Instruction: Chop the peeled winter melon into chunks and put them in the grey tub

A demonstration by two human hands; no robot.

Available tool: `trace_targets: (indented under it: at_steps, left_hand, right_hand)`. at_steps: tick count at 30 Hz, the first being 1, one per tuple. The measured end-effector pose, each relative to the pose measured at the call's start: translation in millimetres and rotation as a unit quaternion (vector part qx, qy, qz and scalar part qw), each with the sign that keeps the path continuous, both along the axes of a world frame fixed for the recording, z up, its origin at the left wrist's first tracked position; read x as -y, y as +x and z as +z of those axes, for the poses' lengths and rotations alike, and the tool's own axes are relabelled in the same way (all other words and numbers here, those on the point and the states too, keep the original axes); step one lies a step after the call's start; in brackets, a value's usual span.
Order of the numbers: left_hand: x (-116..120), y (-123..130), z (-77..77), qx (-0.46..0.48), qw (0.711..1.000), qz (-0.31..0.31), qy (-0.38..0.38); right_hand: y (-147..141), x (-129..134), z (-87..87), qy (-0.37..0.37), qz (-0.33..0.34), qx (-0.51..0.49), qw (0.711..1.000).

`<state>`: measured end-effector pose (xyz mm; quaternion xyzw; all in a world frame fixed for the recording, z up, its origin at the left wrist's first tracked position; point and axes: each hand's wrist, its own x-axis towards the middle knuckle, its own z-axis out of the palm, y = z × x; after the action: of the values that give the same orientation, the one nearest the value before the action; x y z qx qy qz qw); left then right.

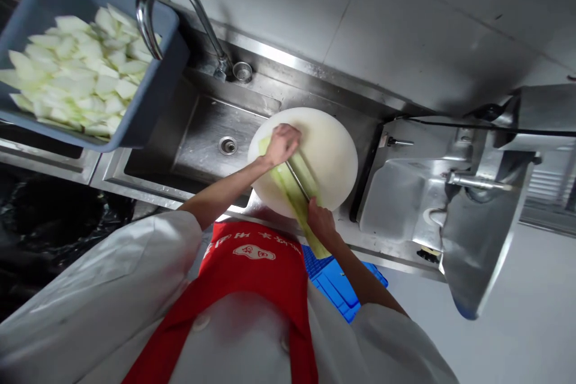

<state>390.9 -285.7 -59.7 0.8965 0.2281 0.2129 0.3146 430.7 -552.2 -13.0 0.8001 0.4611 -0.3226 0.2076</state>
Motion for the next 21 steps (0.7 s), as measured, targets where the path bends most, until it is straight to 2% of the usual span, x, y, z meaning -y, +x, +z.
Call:
trace_targets:
  at_steps: [2, 3, 4, 6, 7, 9, 11, 12, 14, 16, 19, 20, 21]
  left_hand:
    - [4.2, -33.7, -5.0, 0.04, 0.995, 0.095, -0.005]
    - [9.9, -52.3, -8.5, 0.046, 0.992, 0.114, -0.004]
    - [17.3, -70.5, -12.3, 0.044, 0.994, 0.102, -0.001]
    - [32.9, -100.7, -19.0, 0.022, 1.0, 0.022, -0.001]
    - [37.8, -110.9, -21.1, 0.006, 1.0, -0.012, -0.005]
    - [35.2, -119.7, -21.2, -0.025, 0.999, -0.024, -0.02]
    - [12.6, -114.3, -16.0, -0.058, 0.998, -0.019, -0.035]
    - [-4.5, -107.2, -12.3, -0.081, 0.995, -0.04, -0.039]
    - [-42.8, -86.9, -4.9, -0.15, 0.976, -0.151, -0.032]
    - [-75.0, -61.5, -1.3, -0.228, 0.931, -0.287, -0.005]
    - [-96.6, -25.3, -7.1, -0.292, 0.858, -0.419, 0.043]
    - [-97.4, -16.5, -11.3, -0.291, 0.854, -0.426, 0.057]
    - [-96.4, -10.1, -16.0, -0.282, 0.864, -0.412, 0.069]
  right_hand:
    - [0.1, 0.7, -2.9, -0.001, 0.003, 0.005, 1.0]
    - [0.2, 0.8, -4.4, -0.005, 0.004, 0.008, 1.0]
    - [0.4, 0.8, -5.9, -0.01, 0.005, 0.009, 1.0]
    - [0.9, 0.9, -8.5, -0.021, 0.004, 0.008, 1.0]
    - [1.1, 1.1, -9.4, -0.023, 0.003, 0.008, 1.0]
    - [1.4, 1.7, -10.0, -0.018, -0.001, 0.006, 1.0]
    - [1.5, 2.3, -9.1, -0.015, -0.006, 0.003, 1.0]
    - [1.4, 2.4, -8.4, -0.016, -0.006, 0.001, 1.0]
    - [1.0, 2.2, -7.0, -0.015, -0.006, -0.001, 1.0]
    - [0.5, 1.6, -6.3, -0.008, -0.008, 0.005, 1.0]
    - [-0.1, 0.8, -7.3, 0.006, -0.012, 0.017, 1.0]
    - [0.0, 0.8, -7.9, 0.006, -0.011, 0.021, 1.0]
    - [0.2, 1.0, -8.4, 0.003, -0.009, 0.022, 1.0]
